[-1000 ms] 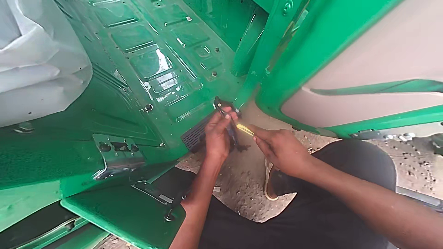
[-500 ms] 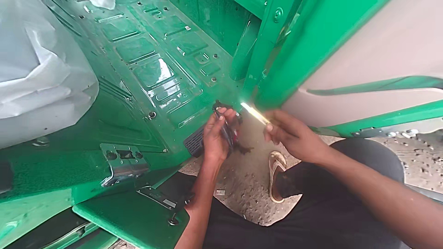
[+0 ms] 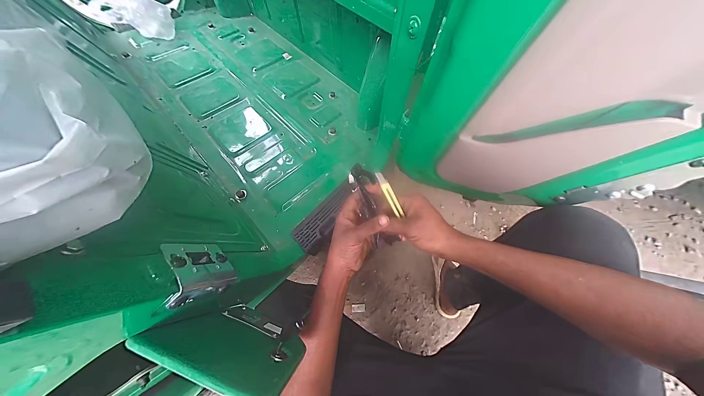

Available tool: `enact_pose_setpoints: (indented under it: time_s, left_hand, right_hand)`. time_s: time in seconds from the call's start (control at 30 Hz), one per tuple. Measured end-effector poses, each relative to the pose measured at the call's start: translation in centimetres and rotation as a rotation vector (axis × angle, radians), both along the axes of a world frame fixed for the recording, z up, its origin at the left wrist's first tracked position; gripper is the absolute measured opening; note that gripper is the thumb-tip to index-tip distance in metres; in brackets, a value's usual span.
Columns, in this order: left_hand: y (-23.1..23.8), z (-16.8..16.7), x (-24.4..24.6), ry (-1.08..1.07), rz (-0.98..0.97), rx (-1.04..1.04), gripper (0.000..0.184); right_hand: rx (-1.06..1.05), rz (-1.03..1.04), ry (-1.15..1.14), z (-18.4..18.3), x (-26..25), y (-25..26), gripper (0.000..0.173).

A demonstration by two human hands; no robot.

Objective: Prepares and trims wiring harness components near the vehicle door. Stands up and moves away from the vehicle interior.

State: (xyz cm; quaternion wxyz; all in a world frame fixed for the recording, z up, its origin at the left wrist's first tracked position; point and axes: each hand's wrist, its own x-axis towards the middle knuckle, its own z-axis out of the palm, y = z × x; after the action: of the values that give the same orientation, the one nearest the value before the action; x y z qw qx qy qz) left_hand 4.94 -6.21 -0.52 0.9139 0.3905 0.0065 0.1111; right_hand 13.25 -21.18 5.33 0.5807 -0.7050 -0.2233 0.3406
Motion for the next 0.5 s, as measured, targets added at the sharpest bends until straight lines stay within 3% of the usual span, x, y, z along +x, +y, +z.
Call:
enact_pose_setpoints:
  time_s: [0.17, 0.3, 0.5]
  left_hand:
    - [0.8, 0.2, -0.1, 0.180, 0.171, 0.304, 0.054]
    - [0.7, 0.3, -0.5, 0.172, 0.276, 0.380, 0.048]
    - [1.1, 0.4, -1.1, 0.147, 0.272, 0.362, 0.051]
  right_hand:
    - [0.024, -0.049, -0.069, -0.6, -0.1, 0.0, 0.009]
    - [-0.095, -0.051, -0.174, -0.3, -0.1, 0.3, 0.010]
    - [-0.230, -0.066, -0.302, 0.4, -0.3, 0.3, 0.007]
